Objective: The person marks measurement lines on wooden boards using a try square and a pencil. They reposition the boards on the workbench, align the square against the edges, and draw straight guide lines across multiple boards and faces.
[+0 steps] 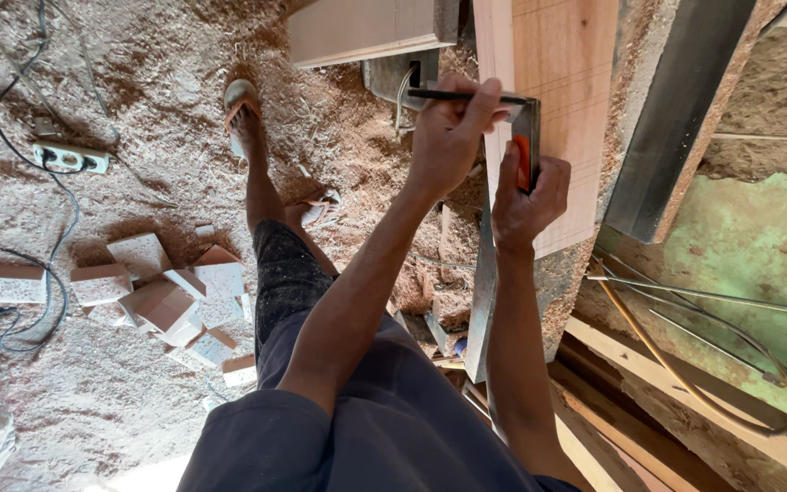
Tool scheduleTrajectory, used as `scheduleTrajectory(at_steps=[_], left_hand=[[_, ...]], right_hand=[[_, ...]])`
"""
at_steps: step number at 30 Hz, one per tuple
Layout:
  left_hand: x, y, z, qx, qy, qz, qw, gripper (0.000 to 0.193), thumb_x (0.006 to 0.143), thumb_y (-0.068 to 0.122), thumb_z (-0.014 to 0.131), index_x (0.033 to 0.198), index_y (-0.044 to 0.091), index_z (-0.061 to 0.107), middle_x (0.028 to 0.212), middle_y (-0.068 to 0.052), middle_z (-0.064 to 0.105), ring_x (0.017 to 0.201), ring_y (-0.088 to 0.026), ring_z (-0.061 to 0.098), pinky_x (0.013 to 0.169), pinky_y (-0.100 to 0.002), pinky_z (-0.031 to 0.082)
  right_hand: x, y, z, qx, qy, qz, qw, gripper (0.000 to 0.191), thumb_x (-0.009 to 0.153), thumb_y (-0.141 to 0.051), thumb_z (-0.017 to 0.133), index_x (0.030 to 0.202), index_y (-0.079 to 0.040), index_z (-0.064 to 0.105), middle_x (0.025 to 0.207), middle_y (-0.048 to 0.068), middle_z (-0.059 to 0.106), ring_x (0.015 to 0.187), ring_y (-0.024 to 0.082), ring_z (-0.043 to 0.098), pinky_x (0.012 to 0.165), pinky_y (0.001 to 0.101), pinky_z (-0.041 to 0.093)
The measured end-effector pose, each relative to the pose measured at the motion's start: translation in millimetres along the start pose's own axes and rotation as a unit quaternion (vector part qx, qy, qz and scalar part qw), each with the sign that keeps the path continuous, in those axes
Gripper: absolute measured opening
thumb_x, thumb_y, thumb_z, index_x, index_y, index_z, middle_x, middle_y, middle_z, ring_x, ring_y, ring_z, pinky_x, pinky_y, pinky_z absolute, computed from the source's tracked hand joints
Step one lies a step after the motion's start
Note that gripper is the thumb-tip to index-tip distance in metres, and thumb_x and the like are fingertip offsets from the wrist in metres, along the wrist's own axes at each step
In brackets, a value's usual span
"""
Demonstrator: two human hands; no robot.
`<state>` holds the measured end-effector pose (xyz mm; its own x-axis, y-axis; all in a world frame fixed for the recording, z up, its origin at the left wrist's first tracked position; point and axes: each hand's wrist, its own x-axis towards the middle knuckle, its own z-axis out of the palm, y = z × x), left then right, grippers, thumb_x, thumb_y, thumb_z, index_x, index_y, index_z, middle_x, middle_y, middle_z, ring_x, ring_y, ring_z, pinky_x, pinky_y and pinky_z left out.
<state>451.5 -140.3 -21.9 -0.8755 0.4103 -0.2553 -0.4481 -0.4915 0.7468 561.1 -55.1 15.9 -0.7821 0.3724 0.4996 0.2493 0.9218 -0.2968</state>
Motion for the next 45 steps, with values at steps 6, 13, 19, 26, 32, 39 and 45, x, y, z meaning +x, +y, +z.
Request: scheduleTrajectory(at_steps=[6,13,19,26,32,39,45], left_hand=[[-12.0,-6.2,-64.4,0.020,0.107,-0.070,0.992,0.032,0.103,0.034,0.059,0.087,0.006,0.058,0.085,-0.016,0.077,0.078,-0.018,0.079,0.062,-0.028,0.066],[-52.8,-5.1,-122.1,0.019,0.146,-0.108,0.983,0.027,0.104,0.027,0.065,0.088,0.005,0.060,0.080,-0.014,0.075,0.067,-0.011,0.064,0.058,-0.025,0.052],[-53.9,-4.2,-119.4,0.028,0.150,-0.125,0.980,0.029,0.104,0.028,0.065,0.087,0.005,0.061,0.080,-0.011,0.075,0.068,-0.010,0.066,0.062,-0.026,0.054],[-39.0,3.4,-108.6,0.023,0.143,-0.135,0.980,0.027,0.103,0.029,0.064,0.089,0.007,0.059,0.084,-0.012,0.078,0.073,-0.011,0.072,0.068,-0.026,0.058],[-36.1,5.7,-108.2,0.023,0.143,-0.130,0.981,0.026,0.103,0.029,0.063,0.089,0.007,0.059,0.085,-0.011,0.079,0.075,-0.012,0.074,0.072,-0.026,0.061],[-29.9,7.6,-108.6,0.060,0.143,-0.146,0.977,0.027,0.102,0.031,0.062,0.090,0.007,0.063,0.083,-0.010,0.078,0.074,-0.013,0.075,0.071,-0.029,0.063],[-20.7,11.1,-106.2,0.095,0.125,-0.144,0.977,0.030,0.103,0.032,0.062,0.087,0.008,0.066,0.082,-0.010,0.078,0.069,-0.010,0.071,0.062,-0.026,0.056]], right_hand=[[-12.4,12.6,-6.1,0.012,-0.038,0.026,0.999,0.022,0.099,-0.010,0.079,0.091,0.001,0.062,0.087,0.012,0.060,0.066,0.018,0.056,0.051,0.0327,0.043],[-38.3,21.8,-30.6,-0.028,-0.056,-0.001,0.998,0.023,0.102,-0.015,0.077,0.095,0.001,0.061,0.092,0.012,0.060,0.073,0.019,0.059,0.058,0.0341,0.048],[-17.1,12.5,-16.0,-0.018,-0.048,0.016,0.999,0.024,0.102,-0.016,0.077,0.095,0.001,0.062,0.091,0.012,0.059,0.073,0.020,0.058,0.059,0.0358,0.047],[35.6,-12.6,15.6,-0.012,-0.030,0.006,0.999,0.028,0.101,-0.013,0.081,0.090,-0.002,0.057,0.085,0.011,0.054,0.073,0.025,0.055,0.064,0.0407,0.044],[57.5,-21.7,29.4,-0.001,-0.026,0.015,1.000,0.030,0.102,-0.015,0.080,0.091,-0.001,0.056,0.085,0.012,0.054,0.074,0.026,0.055,0.065,0.0421,0.044],[54.8,-15.2,23.2,0.008,-0.049,0.012,0.999,0.030,0.106,-0.022,0.076,0.094,-0.001,0.058,0.087,0.011,0.053,0.076,0.025,0.053,0.064,0.0408,0.043],[53.4,-16.0,24.7,0.019,-0.042,0.042,0.998,0.035,0.107,-0.030,0.074,0.094,-0.001,0.059,0.089,0.011,0.055,0.081,0.027,0.054,0.073,0.0418,0.045]])
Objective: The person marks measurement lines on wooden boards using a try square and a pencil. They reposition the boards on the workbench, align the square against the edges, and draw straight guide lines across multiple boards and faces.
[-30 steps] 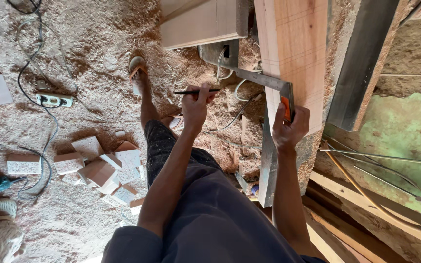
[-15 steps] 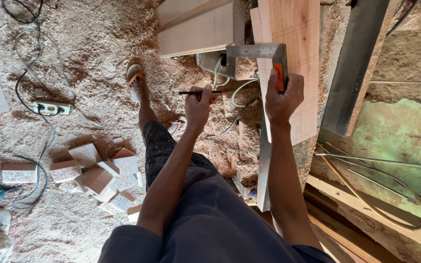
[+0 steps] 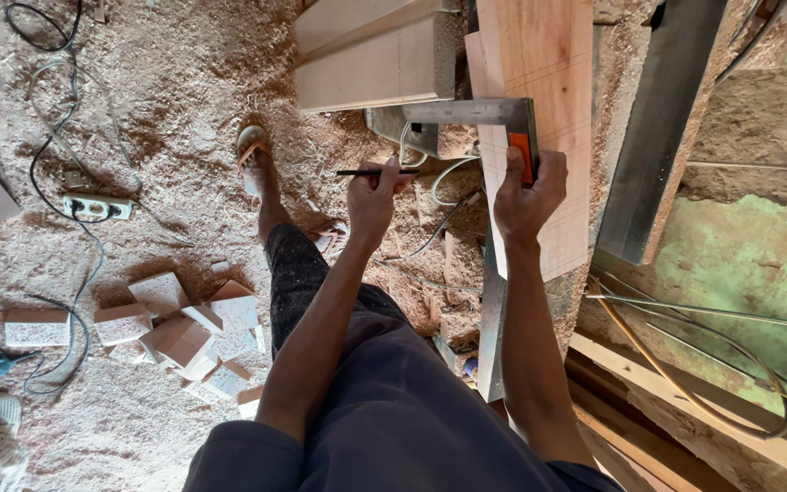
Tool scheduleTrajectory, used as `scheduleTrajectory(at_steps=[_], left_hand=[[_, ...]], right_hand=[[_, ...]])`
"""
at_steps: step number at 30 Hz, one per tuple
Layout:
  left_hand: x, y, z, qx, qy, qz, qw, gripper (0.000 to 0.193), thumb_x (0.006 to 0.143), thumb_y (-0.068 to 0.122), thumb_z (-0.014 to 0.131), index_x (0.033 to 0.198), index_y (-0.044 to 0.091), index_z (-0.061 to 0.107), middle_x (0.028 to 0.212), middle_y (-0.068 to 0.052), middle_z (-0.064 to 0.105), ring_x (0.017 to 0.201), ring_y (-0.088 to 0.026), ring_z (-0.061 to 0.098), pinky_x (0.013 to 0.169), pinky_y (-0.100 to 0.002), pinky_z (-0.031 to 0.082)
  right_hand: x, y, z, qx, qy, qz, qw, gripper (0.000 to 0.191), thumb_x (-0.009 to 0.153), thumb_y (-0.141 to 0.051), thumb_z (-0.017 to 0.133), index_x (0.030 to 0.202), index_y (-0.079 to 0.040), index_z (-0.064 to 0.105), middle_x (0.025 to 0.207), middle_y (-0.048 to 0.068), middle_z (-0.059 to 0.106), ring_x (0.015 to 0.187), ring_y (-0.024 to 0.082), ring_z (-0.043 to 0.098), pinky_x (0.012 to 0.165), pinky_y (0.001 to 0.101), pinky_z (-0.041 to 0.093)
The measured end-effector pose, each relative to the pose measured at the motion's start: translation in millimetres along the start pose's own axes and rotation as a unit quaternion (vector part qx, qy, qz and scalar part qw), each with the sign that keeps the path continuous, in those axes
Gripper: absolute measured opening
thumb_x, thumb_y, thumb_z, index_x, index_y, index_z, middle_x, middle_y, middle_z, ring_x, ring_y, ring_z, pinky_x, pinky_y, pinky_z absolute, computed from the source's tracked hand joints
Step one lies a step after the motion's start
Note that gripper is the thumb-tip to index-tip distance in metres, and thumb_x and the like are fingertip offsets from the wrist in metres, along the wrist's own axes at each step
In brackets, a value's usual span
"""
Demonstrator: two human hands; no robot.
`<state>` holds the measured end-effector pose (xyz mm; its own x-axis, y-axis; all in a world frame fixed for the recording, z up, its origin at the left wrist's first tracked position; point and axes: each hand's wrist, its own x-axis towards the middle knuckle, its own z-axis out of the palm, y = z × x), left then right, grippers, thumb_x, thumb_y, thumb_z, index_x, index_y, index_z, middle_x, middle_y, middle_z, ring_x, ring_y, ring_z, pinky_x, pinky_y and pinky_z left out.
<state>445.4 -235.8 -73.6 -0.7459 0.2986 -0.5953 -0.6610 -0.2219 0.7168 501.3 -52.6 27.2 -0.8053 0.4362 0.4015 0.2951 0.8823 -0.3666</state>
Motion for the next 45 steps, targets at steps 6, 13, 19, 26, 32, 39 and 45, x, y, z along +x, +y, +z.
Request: scheduleTrajectory(at_steps=[6,13,19,26,32,39,45], left_hand=[[19.1,11.4,21.4,-0.024,0.023,0.004,0.999,0.029,0.105,0.030,0.056,0.095,0.005,0.065,0.086,-0.013,0.075,0.067,-0.015,0.063,0.055,-0.031,0.046],[74.8,63.0,65.9,0.076,-0.067,0.104,0.989,0.039,0.108,0.030,0.038,0.124,0.006,0.065,0.095,-0.015,0.074,0.078,-0.016,0.070,0.058,-0.035,0.053],[93.0,79.3,101.1,0.103,-0.149,0.189,0.965,0.038,0.112,0.027,0.043,0.145,0.013,0.057,0.126,-0.007,0.070,0.075,-0.011,0.069,0.060,-0.027,0.056],[99.8,81.8,100.8,0.095,-0.165,0.094,0.977,0.042,0.110,0.025,0.044,0.149,0.020,0.058,0.103,-0.011,0.075,0.073,-0.015,0.053,0.066,-0.032,0.049],[96.2,74.8,98.9,0.067,-0.180,0.136,0.972,0.039,0.110,0.025,0.047,0.147,0.019,0.059,0.112,-0.011,0.075,0.095,-0.016,0.068,0.087,-0.035,0.059],[85.7,70.7,91.4,0.069,-0.193,0.119,0.972,0.039,0.111,0.025,0.048,0.146,0.016,0.059,0.109,-0.010,0.076,0.097,-0.017,0.071,0.089,-0.034,0.057],[77.9,71.7,87.8,0.102,-0.198,0.091,0.971,0.043,0.111,0.027,0.047,0.153,0.018,0.054,0.094,-0.008,0.073,0.080,-0.015,0.059,0.070,-0.028,0.047]], right_hand=[[-0.6,5.2,-3.1,-0.011,-0.002,0.011,1.000,0.033,0.107,-0.030,0.073,0.095,-0.002,0.060,0.090,0.011,0.056,0.083,0.030,0.054,0.076,0.0440,0.044],[-11.6,9.2,-11.3,0.004,-0.003,0.031,1.000,0.033,0.106,-0.029,0.074,0.093,-0.004,0.059,0.089,0.010,0.056,0.084,0.030,0.054,0.077,0.0434,0.044],[-19.0,10.7,-16.2,0.013,0.001,0.060,0.998,0.030,0.103,-0.028,0.077,0.091,-0.005,0.062,0.088,0.009,0.057,0.080,0.026,0.053,0.076,0.0402,0.045],[-18.0,4.3,-11.6,0.001,-0.005,0.065,0.998,0.026,0.102,-0.027,0.078,0.097,-0.005,0.065,0.096,0.009,0.061,0.087,0.027,0.055,0.076,0.0410,0.046],[-28.9,10.4,-14.1,0.006,-0.003,0.063,0.998,0.027,0.101,-0.025,0.079,0.097,-0.003,0.064,0.099,0.010,0.063,0.089,0.028,0.055,0.076,0.0414,0.046],[-40.2,11.1,-21.6,-0.005,-0.009,0.066,0.998,0.026,0.100,-0.022,0.080,0.097,-0.002,0.064,0.098,0.010,0.063,0.088,0.028,0.054,0.075,0.0408,0.045],[-35.1,5.5,-14.8,0.000,-0.006,0.077,0.997,0.019,0.099,-0.017,0.081,0.095,-0.005,0.068,0.095,0.009,0.062,0.085,0.026,0.055,0.066,0.0374,0.046]])
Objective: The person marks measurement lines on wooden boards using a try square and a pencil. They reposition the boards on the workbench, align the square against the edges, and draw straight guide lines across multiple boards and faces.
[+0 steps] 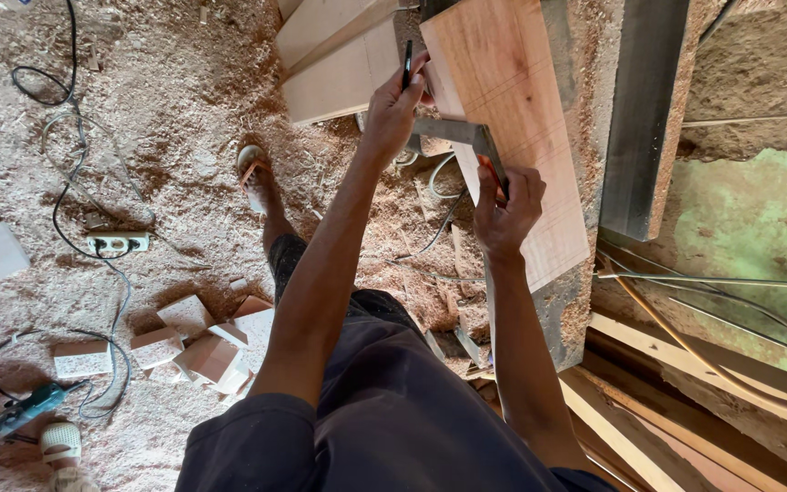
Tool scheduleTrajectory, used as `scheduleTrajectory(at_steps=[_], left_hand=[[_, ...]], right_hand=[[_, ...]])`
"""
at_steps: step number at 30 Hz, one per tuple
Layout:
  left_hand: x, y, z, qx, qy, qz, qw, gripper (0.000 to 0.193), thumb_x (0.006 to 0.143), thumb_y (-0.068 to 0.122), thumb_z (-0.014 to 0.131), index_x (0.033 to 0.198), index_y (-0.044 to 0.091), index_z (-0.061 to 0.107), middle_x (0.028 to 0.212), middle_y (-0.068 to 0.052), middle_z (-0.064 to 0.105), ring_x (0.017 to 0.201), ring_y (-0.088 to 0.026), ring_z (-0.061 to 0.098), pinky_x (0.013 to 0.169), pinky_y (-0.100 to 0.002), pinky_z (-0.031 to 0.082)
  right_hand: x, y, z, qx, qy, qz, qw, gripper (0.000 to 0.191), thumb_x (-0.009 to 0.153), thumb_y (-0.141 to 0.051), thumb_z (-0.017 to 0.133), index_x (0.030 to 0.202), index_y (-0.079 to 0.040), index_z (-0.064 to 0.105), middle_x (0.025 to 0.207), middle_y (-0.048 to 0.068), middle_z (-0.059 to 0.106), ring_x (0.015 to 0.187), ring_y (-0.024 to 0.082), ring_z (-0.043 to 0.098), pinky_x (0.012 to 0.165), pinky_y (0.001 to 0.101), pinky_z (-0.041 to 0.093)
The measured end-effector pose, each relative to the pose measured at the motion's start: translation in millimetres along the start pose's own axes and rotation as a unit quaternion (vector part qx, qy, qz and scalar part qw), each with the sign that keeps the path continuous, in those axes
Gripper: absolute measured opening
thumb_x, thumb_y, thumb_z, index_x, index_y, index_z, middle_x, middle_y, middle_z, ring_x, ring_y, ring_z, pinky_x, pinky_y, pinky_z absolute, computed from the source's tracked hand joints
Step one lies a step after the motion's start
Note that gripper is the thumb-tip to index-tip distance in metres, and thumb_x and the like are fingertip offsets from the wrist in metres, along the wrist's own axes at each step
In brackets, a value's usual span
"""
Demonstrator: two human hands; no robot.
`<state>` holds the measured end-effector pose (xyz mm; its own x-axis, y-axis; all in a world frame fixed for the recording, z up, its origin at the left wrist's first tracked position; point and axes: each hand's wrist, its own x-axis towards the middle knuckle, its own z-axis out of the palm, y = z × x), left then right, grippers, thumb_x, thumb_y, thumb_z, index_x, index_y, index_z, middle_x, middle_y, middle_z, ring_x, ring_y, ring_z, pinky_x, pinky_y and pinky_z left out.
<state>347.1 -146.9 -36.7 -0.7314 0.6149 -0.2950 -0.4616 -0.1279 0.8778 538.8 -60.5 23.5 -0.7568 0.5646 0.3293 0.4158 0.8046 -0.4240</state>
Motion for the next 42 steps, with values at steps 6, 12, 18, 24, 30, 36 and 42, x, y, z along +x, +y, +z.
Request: scheduleTrajectory(at_steps=[6,12,18,24,30,36,42], left_hand=[[-4.1,-10.2,5.0,-0.048,0.021,0.026,0.998,0.044,0.112,0.028,0.042,0.155,0.018,0.047,0.121,-0.008,0.065,0.091,-0.013,0.069,0.068,-0.027,0.054],[-22.6,-33.6,2.1,0.082,0.185,0.142,0.969,0.042,0.117,0.032,0.041,0.146,0.008,0.060,0.125,-0.015,0.053,0.105,-0.022,0.056,0.088,-0.035,0.053],[-65.8,-46.2,-16.4,0.129,0.237,0.020,0.963,0.057,0.113,0.044,0.036,0.140,0.003,0.065,0.096,-0.009,0.051,0.086,-0.021,0.053,0.076,-0.038,0.047],[-96.9,-63.1,-14.4,0.042,0.240,0.041,0.969,0.054,0.110,0.045,0.041,0.127,0.001,0.068,0.109,-0.007,0.053,0.089,-0.015,0.062,0.070,-0.030,0.058],[-103.5,-78.8,-1.5,-0.047,0.234,0.081,0.968,0.040,0.111,0.032,0.051,0.122,-0.003,0.068,0.113,-0.009,0.054,0.094,-0.015,0.067,0.081,-0.025,0.063],[-99.3,-77.1,5.5,-0.150,0.193,0.054,0.968,0.037,0.108,0.030,0.056,0.122,-0.002,0.069,0.117,-0.017,0.069,0.105,-0.021,0.076,0.093,-0.032,0.063],[-97.0,-74.0,11.4,-0.219,0.159,0.058,0.961,0.034,0.106,0.024,0.060,0.125,-0.003,0.068,0.118,-0.020,0.073,0.109,-0.025,0.075,0.093,-0.034,0.065]], right_hand=[[8.8,-9.1,6.5,-0.013,0.037,-0.063,0.997,0.022,0.099,-0.015,0.083,0.094,-0.003,0.065,0.095,0.009,0.062,0.085,0.023,0.055,0.064,0.0369,0.046],[10.6,-5.3,6.8,0.008,0.027,-0.078,0.997,0.019,0.101,-0.012,0.078,0.095,0.000,0.065,0.093,0.010,0.060,0.079,0.020,0.055,0.060,0.0342,0.045],[7.9,-1.1,9.9,-0.015,0.045,-0.108,0.993,0.024,0.102,-0.015,0.079,0.096,0.000,0.062,0.094,0.010,0.059,0.080,0.021,0.054,0.061,0.0349,0.044],[7.0,-2.8,12.1,-0.021,0.041,-0.097,0.994,0.024,0.103,-0.014,0.079,0.095,0.000,0.061,0.093,0.011,0.058,0.079,0.022,0.053,0.061,0.0362,0.043],[7.0,-1.7,13.2,-0.026,0.051,-0.112,0.992,0.024,0.103,-0.015,0.079,0.097,0.000,0.062,0.094,0.011,0.059,0.083,0.023,0.054,0.064,0.0369,0.045],[9.0,2.1,15.0,-0.028,0.044,-0.104,0.993,0.027,0.103,-0.020,0.078,0.093,-0.002,0.061,0.092,0.009,0.058,0.080,0.021,0.053,0.060,0.0348,0.043],[9.1,0.6,15.4,-0.039,0.045,-0.101,0.993,0.029,0.104,-0.020,0.078,0.093,-0.001,0.060,0.091,0.010,0.057,0.081,0.022,0.053,0.061,0.0356,0.044]])
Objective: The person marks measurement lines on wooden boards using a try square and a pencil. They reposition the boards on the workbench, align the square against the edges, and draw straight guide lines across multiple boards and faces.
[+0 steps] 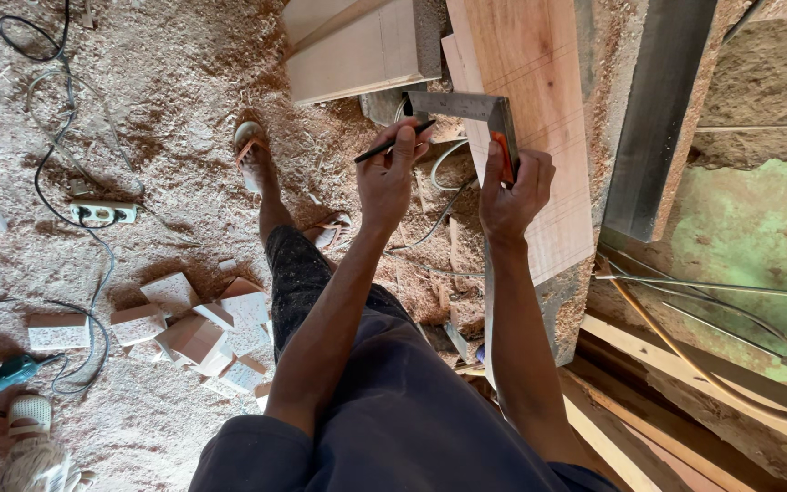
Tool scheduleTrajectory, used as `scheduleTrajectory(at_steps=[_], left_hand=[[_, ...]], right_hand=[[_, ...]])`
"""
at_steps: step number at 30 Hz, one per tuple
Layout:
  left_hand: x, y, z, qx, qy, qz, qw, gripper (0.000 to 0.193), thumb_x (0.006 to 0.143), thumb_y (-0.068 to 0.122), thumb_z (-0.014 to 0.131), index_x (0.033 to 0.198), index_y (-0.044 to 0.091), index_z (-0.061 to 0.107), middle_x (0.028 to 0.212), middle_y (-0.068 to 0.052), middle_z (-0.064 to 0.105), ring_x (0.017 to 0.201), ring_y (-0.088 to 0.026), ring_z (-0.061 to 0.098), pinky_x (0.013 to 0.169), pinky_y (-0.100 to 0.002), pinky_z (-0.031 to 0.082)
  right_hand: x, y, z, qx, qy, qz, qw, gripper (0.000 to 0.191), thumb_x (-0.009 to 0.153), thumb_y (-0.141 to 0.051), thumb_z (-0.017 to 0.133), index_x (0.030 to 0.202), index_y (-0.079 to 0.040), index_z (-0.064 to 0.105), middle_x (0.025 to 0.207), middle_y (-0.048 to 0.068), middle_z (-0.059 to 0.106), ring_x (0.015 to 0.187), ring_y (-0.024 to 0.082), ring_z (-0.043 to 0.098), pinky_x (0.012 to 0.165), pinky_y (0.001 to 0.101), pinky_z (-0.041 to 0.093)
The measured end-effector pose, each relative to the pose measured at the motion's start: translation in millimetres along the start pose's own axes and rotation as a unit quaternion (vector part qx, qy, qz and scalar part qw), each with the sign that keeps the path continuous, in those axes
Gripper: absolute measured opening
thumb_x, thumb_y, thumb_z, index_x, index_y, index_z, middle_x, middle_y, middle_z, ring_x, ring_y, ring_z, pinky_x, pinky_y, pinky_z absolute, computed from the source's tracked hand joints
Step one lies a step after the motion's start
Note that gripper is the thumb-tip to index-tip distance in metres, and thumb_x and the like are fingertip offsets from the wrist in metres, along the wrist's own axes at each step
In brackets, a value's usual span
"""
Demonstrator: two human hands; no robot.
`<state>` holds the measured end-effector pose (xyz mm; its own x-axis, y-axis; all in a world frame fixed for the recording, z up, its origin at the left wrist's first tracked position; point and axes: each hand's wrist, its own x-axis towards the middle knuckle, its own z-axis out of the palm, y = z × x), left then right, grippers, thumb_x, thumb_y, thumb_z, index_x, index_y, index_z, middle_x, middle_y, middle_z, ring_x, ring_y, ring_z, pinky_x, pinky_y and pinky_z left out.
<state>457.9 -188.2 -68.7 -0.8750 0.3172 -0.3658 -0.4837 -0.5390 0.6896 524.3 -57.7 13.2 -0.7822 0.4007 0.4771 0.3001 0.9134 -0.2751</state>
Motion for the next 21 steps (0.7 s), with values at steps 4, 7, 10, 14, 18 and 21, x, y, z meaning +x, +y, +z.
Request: scheduleTrajectory(at_steps=[4,7,10,14,18,21], left_hand=[[-0.8,-0.2,8.2,-0.031,-0.001,0.001,1.000,0.032,0.106,0.019,0.062,0.128,-0.004,0.066,0.118,-0.020,0.073,0.110,-0.025,0.075,0.095,-0.032,0.065],[-1.3,0.3,13.3,-0.043,0.001,-0.007,0.999,0.032,0.106,0.018,0.061,0.129,-0.004,0.065,0.118,-0.019,0.073,0.110,-0.024,0.074,0.094,-0.032,0.065],[-1.3,1.1,16.8,-0.047,-0.002,-0.003,0.999,0.031,0.108,0.019,0.061,0.128,-0.004,0.065,0.118,-0.018,0.074,0.112,-0.023,0.074,0.096,-0.031,0.064],[-0.3,0.9,22.0,-0.072,-0.006,-0.007,0.997,0.032,0.107,0.019,0.061,0.128,-0.004,0.065,0.116,-0.018,0.074,0.111,-0.022,0.074,0.095,-0.032,0.064],[0.2,-1.8,29.0,-0.095,0.006,-0.011,0.995,0.032,0.107,0.021,0.062,0.128,-0.003,0.066,0.112,-0.018,0.075,0.106,-0.024,0.075,0.093,-0.034,0.064],[2.5,-2.8,34.6,-0.112,0.014,-0.005,0.994,0.033,0.106,0.021,0.063,0.128,-0.003,0.067,0.110,-0.018,0.076,0.103,-0.026,0.076,0.093,-0.036,0.065]], right_hand=[[1.0,-2.2,-1.6,0.015,0.001,-0.013,1.000,0.025,0.104,-0.016,0.078,0.095,-0.001,0.060,0.094,0.010,0.059,0.082,0.023,0.054,0.063,0.0368,0.044],[1.2,-3.6,-2.7,0.018,-0.003,-0.016,1.000,0.022,0.104,-0.013,0.078,0.097,0.000,0.061,0.095,0.011,0.060,0.082,0.023,0.054,0.063,0.0371,0.044],[1.8,-4.3,-2.5,0.026,-0.003,-0.013,1.000,0.022,0.104,-0.013,0.077,0.098,0.001,0.061,0.097,0.012,0.060,0.083,0.024,0.055,0.064,0.0368,0.045],[3.1,-5.2,-1.8,0.023,0.000,-0.006,1.000,0.023,0.102,-0.013,0.079,0.097,0.001,0.061,0.095,0.011,0.060,0.083,0.025,0.055,0.063,0.0371,0.045],[2.9,-5.3,-2.6,0.013,0.006,-0.013,1.000,0.023,0.102,-0.014,0.079,0.097,0.000,0.061,0.096,0.011,0.060,0.084,0.025,0.056,0.065,0.0377,0.047],[2.5,-3.9,-3.0,0.019,-0.003,-0.011,1.000,0.023,0.103,-0.015,0.078,0.097,0.000,0.061,0.095,0.011,0.059,0.084,0.024,0.056,0.065,0.0375,0.047]])
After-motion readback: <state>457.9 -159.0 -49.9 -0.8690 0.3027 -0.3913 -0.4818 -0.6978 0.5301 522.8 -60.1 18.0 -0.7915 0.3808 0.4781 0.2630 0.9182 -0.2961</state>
